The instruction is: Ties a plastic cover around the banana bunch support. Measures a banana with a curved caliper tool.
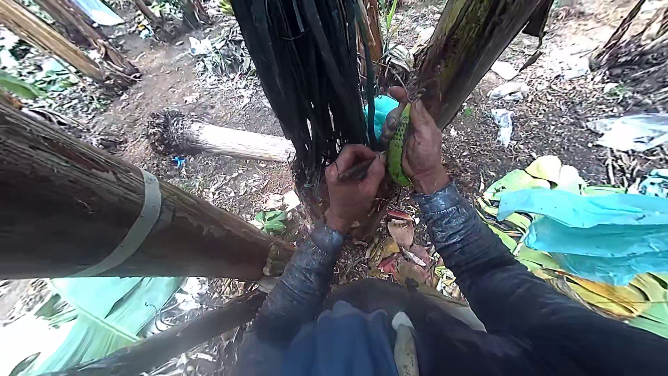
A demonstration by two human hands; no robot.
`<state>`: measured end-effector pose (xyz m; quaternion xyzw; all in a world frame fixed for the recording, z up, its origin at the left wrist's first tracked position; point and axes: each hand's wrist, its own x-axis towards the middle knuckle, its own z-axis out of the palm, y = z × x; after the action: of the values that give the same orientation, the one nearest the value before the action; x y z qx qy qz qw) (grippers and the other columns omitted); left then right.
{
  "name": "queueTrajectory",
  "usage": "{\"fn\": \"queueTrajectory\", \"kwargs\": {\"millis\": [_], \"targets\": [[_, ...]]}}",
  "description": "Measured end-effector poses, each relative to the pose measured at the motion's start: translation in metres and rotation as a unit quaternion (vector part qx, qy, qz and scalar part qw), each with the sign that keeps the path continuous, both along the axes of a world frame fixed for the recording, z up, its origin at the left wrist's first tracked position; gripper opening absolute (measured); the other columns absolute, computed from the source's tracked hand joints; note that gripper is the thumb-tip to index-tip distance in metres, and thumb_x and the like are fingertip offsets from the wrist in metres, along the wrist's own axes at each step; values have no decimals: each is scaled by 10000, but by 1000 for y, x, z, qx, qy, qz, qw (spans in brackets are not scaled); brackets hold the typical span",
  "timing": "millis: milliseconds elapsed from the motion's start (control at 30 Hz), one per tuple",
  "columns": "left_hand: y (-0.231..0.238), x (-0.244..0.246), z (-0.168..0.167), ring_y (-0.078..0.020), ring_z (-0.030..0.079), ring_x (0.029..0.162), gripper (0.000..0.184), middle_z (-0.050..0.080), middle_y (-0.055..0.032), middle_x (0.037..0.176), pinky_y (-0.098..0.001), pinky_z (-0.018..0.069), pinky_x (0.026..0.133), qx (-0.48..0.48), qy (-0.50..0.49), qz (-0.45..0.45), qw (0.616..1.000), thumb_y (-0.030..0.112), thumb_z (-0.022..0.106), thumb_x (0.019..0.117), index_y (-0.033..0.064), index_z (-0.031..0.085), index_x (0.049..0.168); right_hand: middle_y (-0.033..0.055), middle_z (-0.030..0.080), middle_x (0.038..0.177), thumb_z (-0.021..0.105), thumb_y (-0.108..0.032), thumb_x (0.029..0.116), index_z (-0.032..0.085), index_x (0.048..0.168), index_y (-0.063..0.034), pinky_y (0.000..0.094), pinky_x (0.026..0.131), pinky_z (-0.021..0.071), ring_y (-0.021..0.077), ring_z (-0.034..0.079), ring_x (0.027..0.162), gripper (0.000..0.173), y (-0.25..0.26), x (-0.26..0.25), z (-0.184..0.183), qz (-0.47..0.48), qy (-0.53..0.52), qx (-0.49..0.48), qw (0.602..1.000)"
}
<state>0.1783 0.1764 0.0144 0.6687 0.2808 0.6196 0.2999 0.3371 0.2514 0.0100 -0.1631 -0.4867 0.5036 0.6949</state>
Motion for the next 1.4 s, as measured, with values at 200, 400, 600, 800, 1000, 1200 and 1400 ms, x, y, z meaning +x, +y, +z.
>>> {"fn": "queueTrajectory", "kwargs": {"millis": [200,400,600,800,1000,1200,1400], "targets": [[-2,0,4,-123,639,654,181,683,-89,868,-236,560,548,13,31,38,999,-11,720,896,12,637,1055,49,667,876,138,-283,1133,490,1425,-25,339,736,604,155,660,741,525,-4,-7,1,-1,6,14,1000],[-2,0,2,-103,623,629,171,677,-81,831,-223,547,533,46,63,68,995,-7,737,884,1,648,1030,53,669,870,145,-267,1130,473,1438,-3,326,706,596,148,647,707,521,-8,-8,1,-26,-25,22,999],[0,-3,3,-108,654,669,107,709,-90,839,-250,579,590,54,98,64,992,-10,750,867,-8,703,963,40,660,872,197,-257,1133,491,1424,-3,319,699,585,135,633,709,485,-9,-5,1,-41,-72,37,996],[-3,-2,2,-134,684,713,97,715,-116,862,-266,595,630,59,97,35,993,-26,741,872,-30,700,960,28,632,847,197,-250,1131,497,1412,-3,306,691,575,126,615,696,480,-11,-4,-1,-24,-64,26,997],[1,1,2,-114,668,673,63,713,-100,822,-251,579,606,44,124,54,990,-29,738,872,-25,705,926,20,618,800,210,-251,1131,520,1393,-5,295,631,548,115,580,638,475,-14,-7,-2,-20,-47,14,999],[20,9,-7,-125,688,687,103,716,-97,802,-283,616,640,42,56,63,996,-19,776,861,-40,681,893,12,636,832,200,-246,1134,516,1388,-14,286,676,560,103,601,682,467,-6,-4,-9,-2,-45,24,999],[-18,-9,-10,-130,592,620,127,644,-79,829,-238,518,520,-71,-5,34,997,107,683,946,36,623,1031,57,702,965,170,-260,1129,496,1434,-20,337,772,608,149,684,813,507,-9,-8,-3,8,-40,-16,999]]}}
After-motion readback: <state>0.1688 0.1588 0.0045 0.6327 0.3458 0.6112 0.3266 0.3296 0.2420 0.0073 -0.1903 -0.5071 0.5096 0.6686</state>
